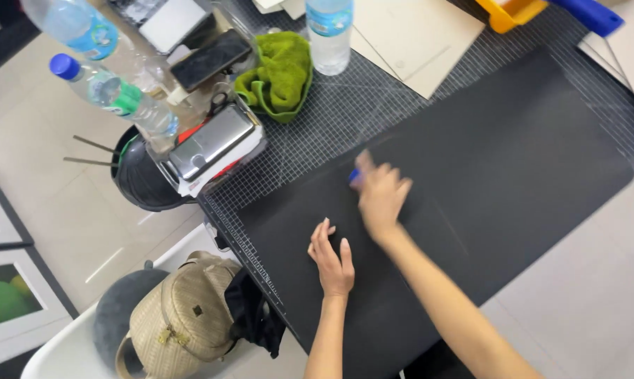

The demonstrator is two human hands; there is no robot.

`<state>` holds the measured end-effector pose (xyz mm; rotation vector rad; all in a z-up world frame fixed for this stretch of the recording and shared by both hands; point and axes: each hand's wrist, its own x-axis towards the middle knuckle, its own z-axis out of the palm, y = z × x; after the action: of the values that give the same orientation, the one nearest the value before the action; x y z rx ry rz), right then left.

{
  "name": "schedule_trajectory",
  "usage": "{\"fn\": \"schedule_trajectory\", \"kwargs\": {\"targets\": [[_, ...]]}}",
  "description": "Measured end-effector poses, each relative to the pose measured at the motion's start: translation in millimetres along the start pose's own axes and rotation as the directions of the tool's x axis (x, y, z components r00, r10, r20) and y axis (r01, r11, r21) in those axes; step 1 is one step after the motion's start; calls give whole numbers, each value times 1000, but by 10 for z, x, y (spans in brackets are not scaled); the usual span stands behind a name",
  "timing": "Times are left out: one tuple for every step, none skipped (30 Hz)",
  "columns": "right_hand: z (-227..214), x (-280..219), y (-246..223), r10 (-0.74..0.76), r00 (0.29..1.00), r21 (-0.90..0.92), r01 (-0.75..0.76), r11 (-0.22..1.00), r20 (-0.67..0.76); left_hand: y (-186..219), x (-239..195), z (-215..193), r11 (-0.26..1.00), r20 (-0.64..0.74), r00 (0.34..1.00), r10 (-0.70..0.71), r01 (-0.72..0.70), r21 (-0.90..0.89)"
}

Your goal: The person uses a roller to apply adhesive to two beige rectangular boards, then places them onto a large black sheet. They smooth the boards and the black sheet with a blue plastic scraper, then lift and reposition the black sheet before placing the boards back on it.

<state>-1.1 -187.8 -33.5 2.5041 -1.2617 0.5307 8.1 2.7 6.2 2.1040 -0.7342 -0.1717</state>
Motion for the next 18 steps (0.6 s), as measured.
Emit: {"fn": "schedule_trajectory", "kwargs": {"targets": [[-229, -163, 12, -99, 994, 139, 94, 986, 33, -22, -4, 10, 1000, -10, 1000, 6, -6, 0], [-462, -328, 16, -201, 978, 279, 179, 944, 52, -42, -10, 16, 1000, -21, 1000, 12, -12, 0], [-403, -324, 300, -194, 980, 275, 172, 946, 53, -13, -18, 8, 1000, -14, 1000, 17, -17, -2], [-347, -324, 582, -89, 996, 116, 87, 989, 11, 15, -24, -4, 1000, -14, 1000, 1, -1, -22], [-276, -315, 853, 7, 999, -39, -9, 999, -52, 30, -17, -9, 999, -17, 1000, -13, 12, -42], [-337, -451, 822, 14, 998, -41, -16, 999, -55, 41, -8, -28, 999, -15, 1000, -6, 5, -44], [-405, -589, 796, 61, 998, -14, -61, 998, -27, 63, -2, -48, 999, -15, 1000, -2, 2, -51], [-467, -728, 773, 107, 994, 11, -107, 994, 2, 86, 3, -61, 998, -15, 1000, 1, -2, -58], [-640, -933, 698, 115, 993, 3, -115, 993, 13, 80, -15, -58, 998, 1, 1000, -1, 1, -59], [-813, -1136, 619, 51, 997, 92, -56, 994, 59, 73, -36, -52, 998, -12, 1000, 2, -3, -60], [-950, -1273, 518, -15, 996, 185, -1, 983, 85, 58, 10, -30, 998, -34, 999, 15, -17, -63], [-912, -1304, 748, -6, 996, 180, -9, 984, 84, 75, -7, -46, 998, -27, 999, 22, -24, -66], [-869, -1313, 972, 15, 999, 22, -16, 1000, 50, 96, -9, -67, 996, -28, 1000, 11, -13, -87], [-824, -1323, 1194, 31, 999, -136, -29, 990, 14, 115, -9, -88, 994, -28, 1000, -1, -2, -109], [-777, -1390, 1243, 32, 999, -136, -29, 990, 19, 123, -24, -85, 994, -24, 1000, -4, 1, -107], [-730, -1457, 1293, 139, 990, -83, -137, 987, 17, 132, -39, -81, 995, -28, 1000, -2, -1, -98], [-667, -1485, 1333, 248, 969, -28, -248, 968, 14, 146, -9, -72, 996, -35, 999, 7, -10, -90], [-790, -1578, 1081, 252, 968, -27, -252, 967, 13, 107, -13, -85, 996, -34, 999, 11, -14, -89]]}}
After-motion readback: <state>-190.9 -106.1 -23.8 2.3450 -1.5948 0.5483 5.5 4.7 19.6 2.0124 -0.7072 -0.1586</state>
